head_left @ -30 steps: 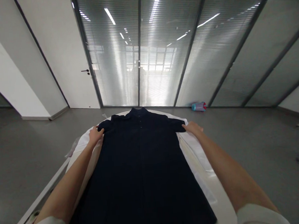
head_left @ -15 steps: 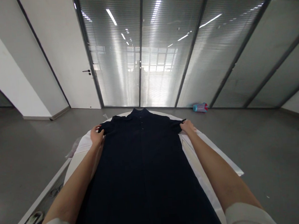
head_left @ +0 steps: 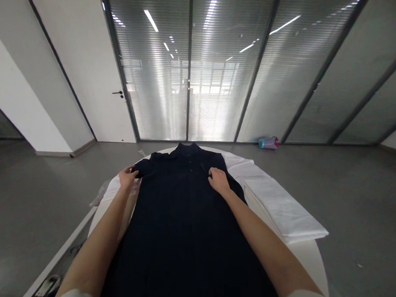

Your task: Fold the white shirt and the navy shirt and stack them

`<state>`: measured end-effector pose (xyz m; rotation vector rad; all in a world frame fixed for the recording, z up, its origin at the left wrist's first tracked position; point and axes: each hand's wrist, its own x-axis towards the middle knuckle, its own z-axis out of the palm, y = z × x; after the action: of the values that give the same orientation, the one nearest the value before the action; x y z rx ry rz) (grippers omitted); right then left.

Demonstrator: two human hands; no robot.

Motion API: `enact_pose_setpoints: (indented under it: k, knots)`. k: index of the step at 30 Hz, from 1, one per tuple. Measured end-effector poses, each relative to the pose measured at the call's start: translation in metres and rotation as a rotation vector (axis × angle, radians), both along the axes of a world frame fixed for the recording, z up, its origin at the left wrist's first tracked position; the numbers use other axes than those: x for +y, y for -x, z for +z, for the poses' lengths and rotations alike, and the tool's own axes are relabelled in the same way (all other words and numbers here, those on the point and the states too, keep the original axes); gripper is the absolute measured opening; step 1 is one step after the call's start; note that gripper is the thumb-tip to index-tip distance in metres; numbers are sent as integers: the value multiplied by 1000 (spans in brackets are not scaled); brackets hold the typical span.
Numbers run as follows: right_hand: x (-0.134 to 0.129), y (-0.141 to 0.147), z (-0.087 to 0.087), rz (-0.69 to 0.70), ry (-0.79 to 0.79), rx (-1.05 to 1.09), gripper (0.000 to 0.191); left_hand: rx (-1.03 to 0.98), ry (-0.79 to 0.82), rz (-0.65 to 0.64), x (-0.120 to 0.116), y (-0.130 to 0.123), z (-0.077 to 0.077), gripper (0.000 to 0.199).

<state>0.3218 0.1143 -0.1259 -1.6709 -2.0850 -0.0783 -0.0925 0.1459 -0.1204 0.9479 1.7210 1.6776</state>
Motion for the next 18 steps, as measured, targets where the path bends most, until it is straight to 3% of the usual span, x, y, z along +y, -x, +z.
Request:
enact_pose_setpoints:
  k: [5,10,18]
  knots:
    - [1,-13,1,56,12,49,14,-292,8,-67,8,3,13,54]
    - [0,-21,2,120,37,91,14,-453,51,-106,11,4,16,73]
    - [-1,-23,0,182,55,146,15,-445,-3,-160,5,-3,13,58]
